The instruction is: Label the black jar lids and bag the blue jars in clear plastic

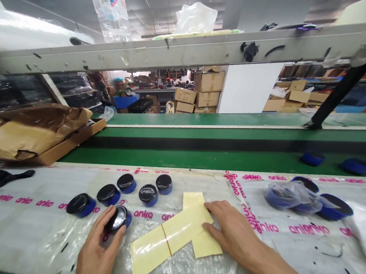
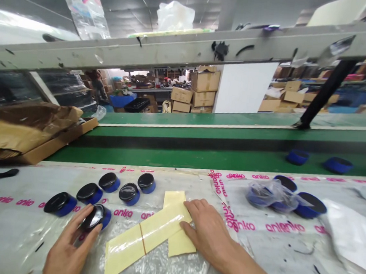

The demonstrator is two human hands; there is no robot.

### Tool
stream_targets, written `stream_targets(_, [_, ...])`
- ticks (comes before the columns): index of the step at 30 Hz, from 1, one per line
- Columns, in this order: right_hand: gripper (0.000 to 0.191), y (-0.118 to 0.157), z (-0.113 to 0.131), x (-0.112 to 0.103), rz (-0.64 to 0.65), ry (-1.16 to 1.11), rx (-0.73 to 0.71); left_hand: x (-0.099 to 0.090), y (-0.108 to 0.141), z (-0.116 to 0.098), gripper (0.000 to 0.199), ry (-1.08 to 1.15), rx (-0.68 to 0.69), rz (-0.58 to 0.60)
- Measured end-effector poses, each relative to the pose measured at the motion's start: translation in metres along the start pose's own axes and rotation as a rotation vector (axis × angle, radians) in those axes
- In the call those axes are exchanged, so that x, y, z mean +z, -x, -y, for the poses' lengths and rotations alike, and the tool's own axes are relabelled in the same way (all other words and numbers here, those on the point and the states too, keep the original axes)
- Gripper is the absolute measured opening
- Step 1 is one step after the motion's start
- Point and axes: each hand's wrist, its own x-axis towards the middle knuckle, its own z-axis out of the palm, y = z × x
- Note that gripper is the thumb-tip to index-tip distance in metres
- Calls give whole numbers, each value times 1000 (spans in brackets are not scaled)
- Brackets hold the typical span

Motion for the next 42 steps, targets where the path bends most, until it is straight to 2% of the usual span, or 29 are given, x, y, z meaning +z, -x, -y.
stream_targets(3, [27, -3, 3, -5, 17, -38, 41, 8, 20, -22, 49, -103, 176, -162])
stream_targets(4, [24, -5, 2, -7, 9, -47, 59, 15, 28, -31, 46, -101, 263, -172])
stream_targets(5, [23, -9, 1, -9, -10, -47, 74, 24, 37, -40, 42, -78, 348, -126])
stream_targets(6, [24, -15, 0, -10, -37, -39, 83, 34, 44, -48, 39, -49, 420, -31])
stream_targets(8, [30, -26, -3, -12, -66, -26, 78, 57, 57, -61, 42, -33, 482, 155])
stream_targets(10, [29, -37, -5, -11, -32, -61, 88, 75, 63, -71, 46, -37, 460, 241])
stream_targets(12, [19, -44, -6, -9, 17, -139, 118, 85, 62, -78, 45, -25, 405, 274])
stream_targets(14, [12, -47, -7, -7, 34, -207, 145, 88, 56, -85, 44, 6, 345, 340])
stream_targets(18, [10, -47, -8, -5, 74, -297, 152, 87, 34, -99, 51, 123, 208, 496])
stream_targets(22, [6, -46, -8, -5, 100, -446, 159, 95, 17, -108, 58, 222, 135, 567])
stream_targets(25, [6, -45, -7, -5, 105, -470, 162, 105, 14, -110, 59, 210, 164, 558])
stream_targets(29, [8, -44, -6, -5, 110, -503, 166, 113, 12, -116, 49, 135, 271, 545])
stream_targets(34, [12, -41, -5, -7, 85, -489, 127, 110, 8, -122, 35, 105, 332, 571])
stream_targets(39, [13, -35, -7, -5, 41, -441, 78, 109, 11, -125, 34, 9, 374, 577])
stream_targets(42, [20, -33, -14, -4, 23, -548, 107, 111, 13, -124, 36, -16, 384, 582])
